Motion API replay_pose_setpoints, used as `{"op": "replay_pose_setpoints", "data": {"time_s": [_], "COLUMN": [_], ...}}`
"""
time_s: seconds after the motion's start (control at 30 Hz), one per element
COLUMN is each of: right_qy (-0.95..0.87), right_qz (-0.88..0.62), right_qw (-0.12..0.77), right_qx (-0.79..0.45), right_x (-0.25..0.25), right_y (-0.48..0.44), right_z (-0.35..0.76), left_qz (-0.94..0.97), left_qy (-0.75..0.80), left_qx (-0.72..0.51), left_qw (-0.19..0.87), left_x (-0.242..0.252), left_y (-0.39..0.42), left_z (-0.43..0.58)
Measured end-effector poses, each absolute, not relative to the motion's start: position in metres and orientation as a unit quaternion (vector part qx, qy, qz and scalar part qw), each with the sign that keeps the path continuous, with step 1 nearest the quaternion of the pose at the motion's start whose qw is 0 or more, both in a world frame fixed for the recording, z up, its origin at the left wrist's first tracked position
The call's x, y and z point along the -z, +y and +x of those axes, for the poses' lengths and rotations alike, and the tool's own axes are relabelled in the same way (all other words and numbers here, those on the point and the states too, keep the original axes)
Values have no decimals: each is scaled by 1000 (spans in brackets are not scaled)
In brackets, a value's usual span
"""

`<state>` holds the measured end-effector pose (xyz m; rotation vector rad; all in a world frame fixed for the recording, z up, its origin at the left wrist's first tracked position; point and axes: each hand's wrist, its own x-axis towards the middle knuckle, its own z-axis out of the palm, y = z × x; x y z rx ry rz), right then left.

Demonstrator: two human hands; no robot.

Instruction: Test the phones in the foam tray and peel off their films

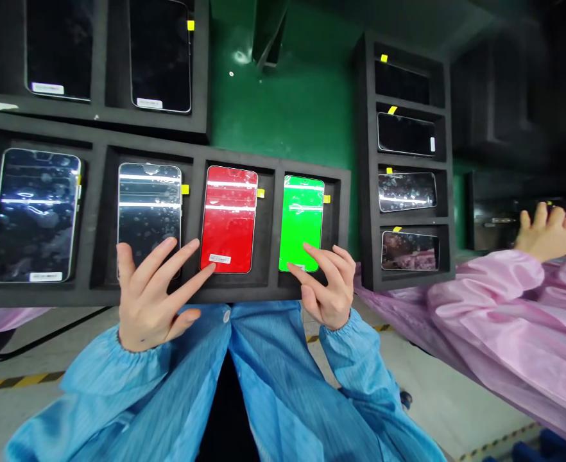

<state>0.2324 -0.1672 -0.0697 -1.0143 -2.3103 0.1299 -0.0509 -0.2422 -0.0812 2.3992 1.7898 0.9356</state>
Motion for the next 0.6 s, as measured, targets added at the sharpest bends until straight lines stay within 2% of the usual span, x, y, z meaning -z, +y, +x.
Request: {"op": "replay_pose_setpoints", "data": {"time_s": [0.2, 0.43, 0.6], "right_qy": [-888, -871, -888], "right_qz": [-378, -388, -379], "right_qw": [255, 295, 257], "right_qx": [-56, -57, -39], "right_x": [68, 72, 67], "right_y": [-165, -167, -164], "right_z": [232, 236, 233], "left_qz": [790, 785, 802], "left_qy": [532, 545, 525], "left_qx": [-305, -293, -284], "left_qw": [-19, -10, 5], "left_x": [82, 82, 79], "left_y": [-240, -241, -240], "left_z": [-56, -55, -56]}}
